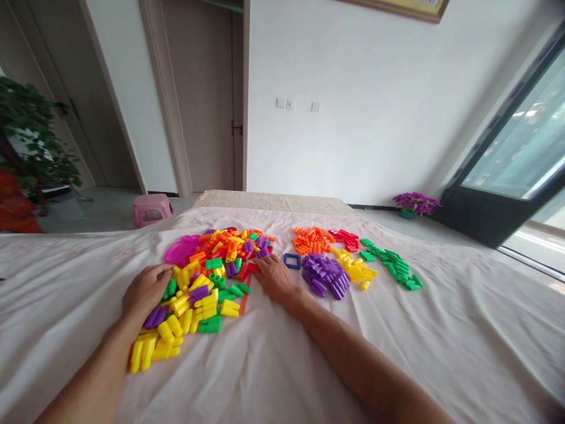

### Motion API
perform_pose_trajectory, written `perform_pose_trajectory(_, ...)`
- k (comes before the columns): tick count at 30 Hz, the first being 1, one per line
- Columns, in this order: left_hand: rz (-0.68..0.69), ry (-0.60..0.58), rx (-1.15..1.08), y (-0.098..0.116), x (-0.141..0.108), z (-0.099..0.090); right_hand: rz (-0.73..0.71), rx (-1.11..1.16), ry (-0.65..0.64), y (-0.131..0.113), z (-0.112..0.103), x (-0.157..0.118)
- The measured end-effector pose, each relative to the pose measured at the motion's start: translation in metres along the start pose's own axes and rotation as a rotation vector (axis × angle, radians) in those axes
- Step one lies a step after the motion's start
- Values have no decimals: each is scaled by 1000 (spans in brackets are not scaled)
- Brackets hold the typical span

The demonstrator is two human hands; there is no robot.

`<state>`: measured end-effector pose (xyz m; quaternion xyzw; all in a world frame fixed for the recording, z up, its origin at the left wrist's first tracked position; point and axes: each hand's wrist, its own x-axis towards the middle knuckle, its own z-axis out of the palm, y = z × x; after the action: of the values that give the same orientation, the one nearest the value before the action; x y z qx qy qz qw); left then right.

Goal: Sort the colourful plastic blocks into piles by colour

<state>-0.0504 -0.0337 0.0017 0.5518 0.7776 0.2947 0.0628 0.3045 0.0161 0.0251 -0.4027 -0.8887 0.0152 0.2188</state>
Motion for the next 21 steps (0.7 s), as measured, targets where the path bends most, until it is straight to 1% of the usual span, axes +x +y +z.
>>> perform_pose_trajectory(2, 2, 1, 4, 0, 0, 0, 40, -22, 25, -2, -1, -2)
perform_pose_trajectory(5, 6, 0, 5, 0, 0, 0, 42, -36, 28, -4, -8, -8)
perform_pose_trajectory(8, 5, -5, 13, 0, 1, -1, 58, -16, 3, 1, -22, -11)
perform_pose_trajectory(10, 0, -11, 14, -2, 2, 0, 117, 13, 31, 10, -37, -11)
perform_pose_trajectory(13, 10, -16, 0, -5, 3, 2, 245, 55, 130, 35, -61, -11)
perform_pose_trajectory(15, 20, -14, -8, -6, 4, 3, 341, 51, 197, 58, -77, -14)
perform_pose_trajectory(17, 21, -13, -8, -6, 3, 3, 479, 24, 268, 85, -91, -22)
perform_pose_trajectory(19, 15, -18, -3, -5, 2, 2, 641, 19, 375, 112, -104, -31)
perform_pose_trajectory(21, 17, -27, -5, -6, 2, 3, 765, 32, 516, 134, -112, -40)
